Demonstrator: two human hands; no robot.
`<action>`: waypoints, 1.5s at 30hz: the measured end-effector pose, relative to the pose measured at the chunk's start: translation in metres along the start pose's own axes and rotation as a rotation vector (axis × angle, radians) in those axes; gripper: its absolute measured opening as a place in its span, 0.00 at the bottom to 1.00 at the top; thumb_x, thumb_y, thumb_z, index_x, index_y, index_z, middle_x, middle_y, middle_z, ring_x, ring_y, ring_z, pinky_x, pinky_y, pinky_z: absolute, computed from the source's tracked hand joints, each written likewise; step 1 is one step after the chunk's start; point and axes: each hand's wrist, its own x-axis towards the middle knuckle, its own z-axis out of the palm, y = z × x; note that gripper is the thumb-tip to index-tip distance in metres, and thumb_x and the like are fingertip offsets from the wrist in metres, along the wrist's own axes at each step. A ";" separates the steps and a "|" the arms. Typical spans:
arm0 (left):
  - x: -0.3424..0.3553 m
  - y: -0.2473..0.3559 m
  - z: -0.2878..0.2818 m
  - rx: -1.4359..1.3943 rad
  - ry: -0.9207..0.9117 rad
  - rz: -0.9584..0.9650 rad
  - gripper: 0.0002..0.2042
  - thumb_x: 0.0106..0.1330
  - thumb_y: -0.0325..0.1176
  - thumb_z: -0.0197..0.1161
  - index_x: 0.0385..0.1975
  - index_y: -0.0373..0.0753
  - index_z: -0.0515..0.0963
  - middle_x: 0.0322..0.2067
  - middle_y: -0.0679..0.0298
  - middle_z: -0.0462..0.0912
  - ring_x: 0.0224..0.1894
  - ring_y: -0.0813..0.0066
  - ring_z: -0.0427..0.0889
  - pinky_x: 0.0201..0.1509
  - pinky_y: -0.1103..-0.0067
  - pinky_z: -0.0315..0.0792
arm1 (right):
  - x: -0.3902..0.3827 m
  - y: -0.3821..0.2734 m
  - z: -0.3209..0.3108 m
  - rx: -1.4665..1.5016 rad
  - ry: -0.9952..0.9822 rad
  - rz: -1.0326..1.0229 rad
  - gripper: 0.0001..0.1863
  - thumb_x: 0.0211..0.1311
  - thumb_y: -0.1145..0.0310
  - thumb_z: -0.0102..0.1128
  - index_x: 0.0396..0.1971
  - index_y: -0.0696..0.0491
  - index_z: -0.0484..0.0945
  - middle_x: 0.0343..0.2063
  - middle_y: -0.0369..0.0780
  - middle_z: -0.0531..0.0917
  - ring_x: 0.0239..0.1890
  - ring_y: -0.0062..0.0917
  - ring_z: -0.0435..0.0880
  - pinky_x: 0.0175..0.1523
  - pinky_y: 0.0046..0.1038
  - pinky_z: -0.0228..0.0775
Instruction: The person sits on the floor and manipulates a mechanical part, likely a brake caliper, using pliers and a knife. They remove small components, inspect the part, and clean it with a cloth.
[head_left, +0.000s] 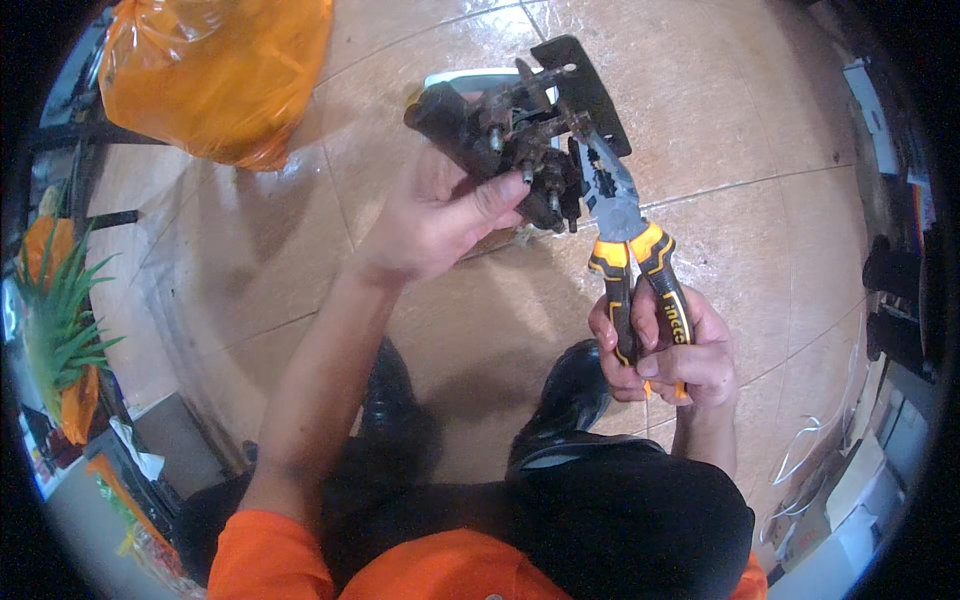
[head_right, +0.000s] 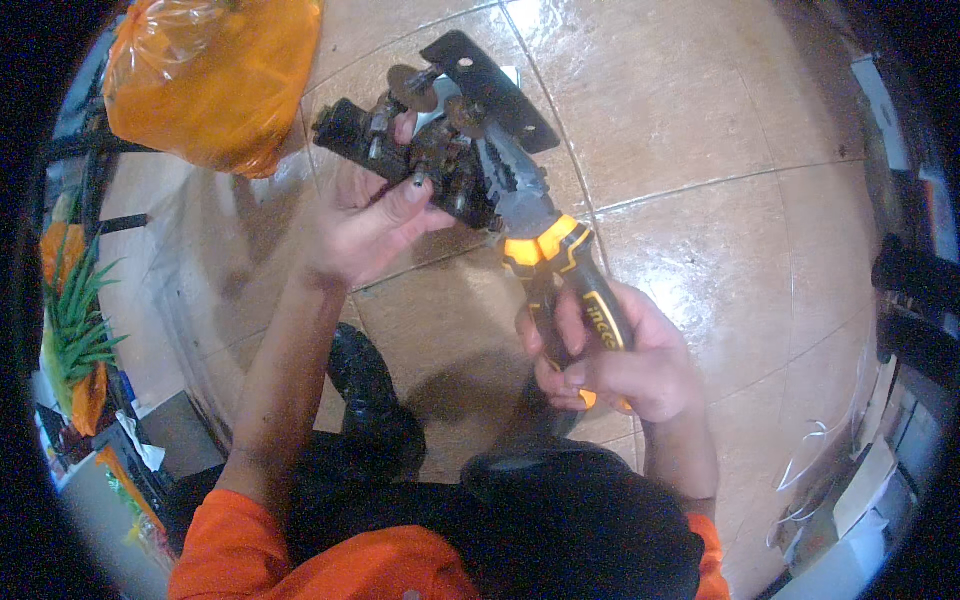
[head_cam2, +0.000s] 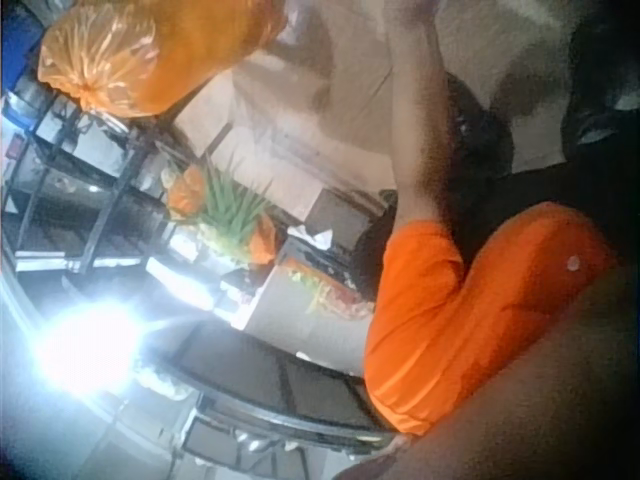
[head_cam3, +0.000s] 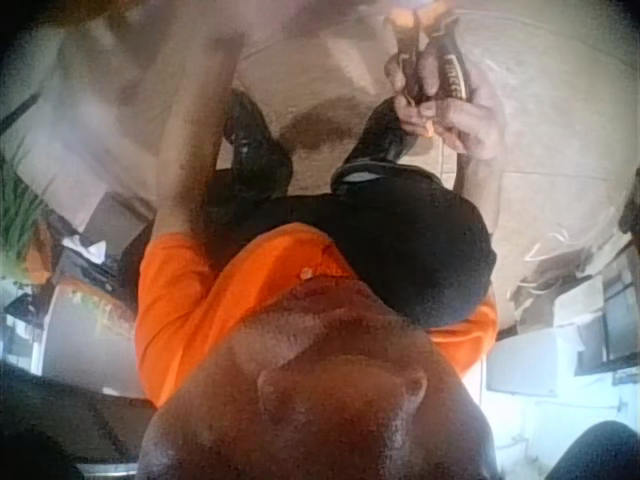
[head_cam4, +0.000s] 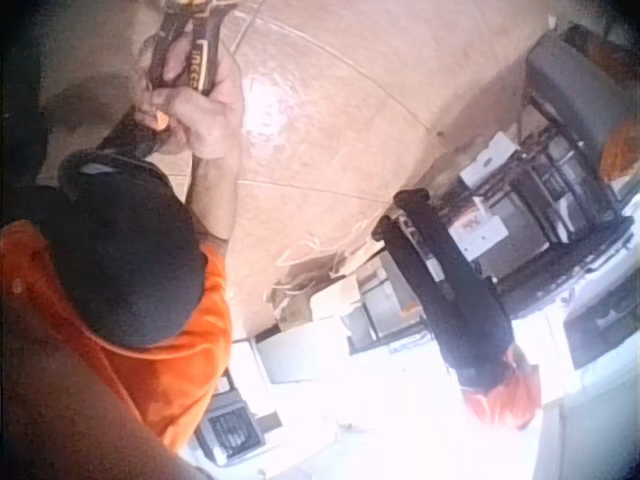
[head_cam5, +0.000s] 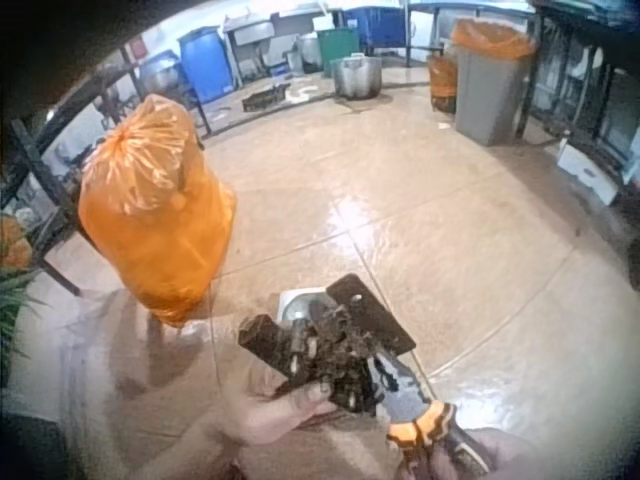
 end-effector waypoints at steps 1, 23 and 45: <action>0.002 -0.007 0.001 -0.011 -0.009 0.047 0.28 0.66 0.18 0.54 0.65 0.38 0.55 0.53 0.62 0.73 0.55 0.72 0.75 0.56 0.73 0.74 | -0.002 -0.001 0.001 0.072 -0.013 0.041 0.12 0.43 0.86 0.55 0.26 0.56 0.65 0.34 0.49 0.71 0.21 0.25 0.72 0.22 0.25 0.61; 0.003 -0.018 0.007 -0.011 0.097 0.162 0.27 0.65 0.17 0.57 0.62 0.39 0.57 0.50 0.64 0.75 0.52 0.75 0.76 0.52 0.78 0.74 | -0.012 -0.009 0.023 -0.080 0.148 -0.001 0.17 0.36 0.85 0.54 0.32 0.57 0.67 0.34 0.47 0.73 0.22 0.23 0.72 0.24 0.23 0.61; 0.009 -0.035 0.003 0.128 0.000 0.254 0.22 0.69 0.19 0.51 0.62 0.42 0.67 0.60 0.60 0.71 0.62 0.66 0.70 0.66 0.67 0.64 | -0.006 -0.006 0.018 -0.049 0.078 0.031 0.20 0.34 0.86 0.49 0.35 0.57 0.68 0.36 0.48 0.73 0.23 0.23 0.70 0.27 0.26 0.63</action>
